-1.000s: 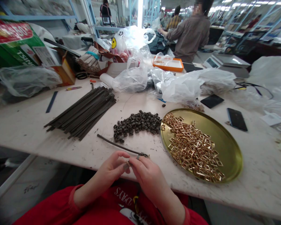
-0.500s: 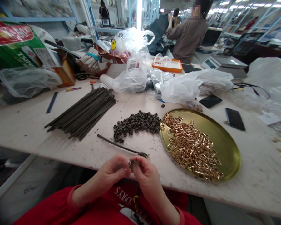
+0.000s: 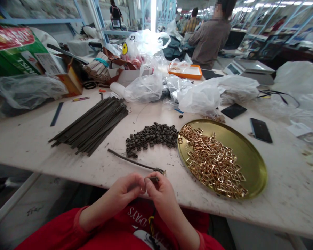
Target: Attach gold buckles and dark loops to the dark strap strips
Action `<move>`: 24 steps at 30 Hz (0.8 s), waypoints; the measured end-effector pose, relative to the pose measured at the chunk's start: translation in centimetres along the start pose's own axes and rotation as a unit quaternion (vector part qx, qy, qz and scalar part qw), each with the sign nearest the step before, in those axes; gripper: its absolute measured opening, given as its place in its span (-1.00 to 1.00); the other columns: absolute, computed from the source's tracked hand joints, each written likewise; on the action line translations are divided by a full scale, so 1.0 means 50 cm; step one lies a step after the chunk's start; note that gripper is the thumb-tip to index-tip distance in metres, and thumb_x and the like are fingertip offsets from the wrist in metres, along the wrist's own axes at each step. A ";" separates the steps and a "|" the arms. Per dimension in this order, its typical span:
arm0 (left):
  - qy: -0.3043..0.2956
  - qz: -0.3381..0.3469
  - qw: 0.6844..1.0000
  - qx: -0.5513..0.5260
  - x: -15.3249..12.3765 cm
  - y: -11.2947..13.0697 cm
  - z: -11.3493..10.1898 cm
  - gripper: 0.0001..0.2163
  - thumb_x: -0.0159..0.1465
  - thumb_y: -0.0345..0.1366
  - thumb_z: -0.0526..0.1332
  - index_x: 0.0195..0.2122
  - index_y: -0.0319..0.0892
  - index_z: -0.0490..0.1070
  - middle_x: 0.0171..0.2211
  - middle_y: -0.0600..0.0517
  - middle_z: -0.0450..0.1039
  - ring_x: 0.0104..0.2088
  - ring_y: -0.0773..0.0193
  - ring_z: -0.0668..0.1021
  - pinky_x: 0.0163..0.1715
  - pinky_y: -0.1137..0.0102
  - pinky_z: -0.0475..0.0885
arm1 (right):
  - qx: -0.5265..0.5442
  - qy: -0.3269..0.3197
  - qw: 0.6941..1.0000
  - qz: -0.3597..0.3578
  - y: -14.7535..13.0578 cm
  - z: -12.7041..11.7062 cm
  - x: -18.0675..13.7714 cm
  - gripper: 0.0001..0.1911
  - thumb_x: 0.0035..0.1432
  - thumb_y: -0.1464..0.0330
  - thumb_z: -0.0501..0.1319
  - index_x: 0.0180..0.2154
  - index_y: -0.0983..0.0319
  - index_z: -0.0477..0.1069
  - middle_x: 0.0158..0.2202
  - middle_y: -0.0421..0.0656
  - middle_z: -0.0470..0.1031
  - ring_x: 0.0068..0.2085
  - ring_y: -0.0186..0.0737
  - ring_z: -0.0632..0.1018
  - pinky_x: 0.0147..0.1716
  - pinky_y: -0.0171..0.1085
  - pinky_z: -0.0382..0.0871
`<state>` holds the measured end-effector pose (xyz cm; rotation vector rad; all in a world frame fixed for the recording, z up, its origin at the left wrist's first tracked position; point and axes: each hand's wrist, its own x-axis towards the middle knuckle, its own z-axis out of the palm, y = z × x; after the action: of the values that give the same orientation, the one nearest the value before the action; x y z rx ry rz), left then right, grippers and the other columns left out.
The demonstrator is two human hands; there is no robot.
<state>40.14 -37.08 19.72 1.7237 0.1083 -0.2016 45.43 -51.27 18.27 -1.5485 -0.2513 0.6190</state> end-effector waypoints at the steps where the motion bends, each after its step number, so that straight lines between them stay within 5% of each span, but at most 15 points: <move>1: 0.005 -0.002 1.000 0.000 0.000 0.000 0.000 -0.92 0.18 -0.46 0.08 -0.36 -0.20 0.33 -0.42 0.09 0.39 -0.37 0.35 0.43 -0.33 0.48 0.31 | 0.017 -0.007 1.000 0.009 -0.002 0.001 0.000 -0.73 0.05 0.15 0.18 -0.42 0.24 0.31 -0.57 -0.27 0.34 -0.53 -0.37 0.33 -0.55 -0.38 0.21; 6: 0.035 0.002 0.998 -0.047 0.002 -0.004 0.007 -0.96 0.18 -0.41 0.10 -0.33 -0.20 0.27 -0.40 0.08 0.38 -0.36 0.34 0.44 -0.34 0.47 0.33 | 0.004 0.003 1.000 -0.004 0.002 0.010 0.000 -0.79 0.11 0.21 0.14 -0.37 0.23 0.31 -0.56 -0.25 0.38 -0.53 -0.33 0.38 -0.53 -0.35 0.28; 8: 0.050 -0.001 0.997 -0.061 0.004 -0.005 0.011 -0.97 0.18 -0.40 0.10 -0.34 -0.21 0.26 -0.41 0.09 0.37 -0.38 0.35 0.43 -0.36 0.47 0.33 | -0.093 0.056 0.991 -0.073 0.012 0.011 -0.002 -0.85 0.12 0.26 0.13 -0.37 0.22 0.34 -0.53 -0.22 0.40 -0.49 -0.29 0.41 -0.48 -0.31 0.31; 11: 0.081 -0.009 0.994 -0.066 0.008 -0.004 0.013 -0.96 0.16 -0.38 0.12 -0.36 -0.21 0.26 -0.43 0.10 0.35 -0.39 0.35 0.43 -0.37 0.47 0.33 | -0.244 0.114 0.940 -0.208 0.022 0.007 -0.008 -0.89 0.14 0.33 0.12 -0.35 0.20 0.39 -0.45 -0.16 0.44 -0.40 -0.22 0.44 -0.40 -0.26 0.32; 15: 0.080 -0.022 0.993 -0.079 0.010 -0.006 0.004 -0.95 0.17 -0.38 0.12 -0.35 -0.21 0.25 -0.42 0.10 0.36 -0.38 0.34 0.45 -0.35 0.46 0.34 | -0.289 0.029 0.920 -0.262 0.012 -0.009 -0.019 -0.73 0.22 0.35 0.00 -0.08 0.16 0.36 -0.23 -0.10 0.48 -0.20 -0.17 0.45 -0.21 -0.20 0.32; 18: 0.057 -0.020 0.996 -0.068 0.006 -0.014 -0.002 -0.94 0.19 -0.36 0.10 -0.33 -0.21 0.25 -0.41 0.08 0.38 -0.37 0.32 0.46 -0.33 0.43 0.34 | -0.264 -0.014 0.932 -0.247 -0.001 -0.018 -0.018 -0.72 0.25 0.34 -0.04 -0.10 0.11 0.38 -0.21 -0.15 0.50 -0.14 -0.18 0.45 -0.07 -0.17 0.25; 24: 0.048 -0.014 0.999 0.006 -0.005 -0.018 0.000 -0.94 0.18 -0.37 0.11 -0.32 -0.23 0.28 -0.37 0.04 0.38 -0.34 0.31 0.42 -0.32 0.43 0.32 | -0.235 -0.079 0.951 -0.186 -0.010 -0.025 -0.005 -0.89 0.15 0.33 0.12 -0.35 0.18 0.40 -0.44 -0.22 0.38 -0.37 -0.27 0.42 -0.37 -0.32 0.29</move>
<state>39.75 -36.90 18.88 1.7445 0.2016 -0.1404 45.98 -52.44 18.79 -1.8416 -0.8415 0.3962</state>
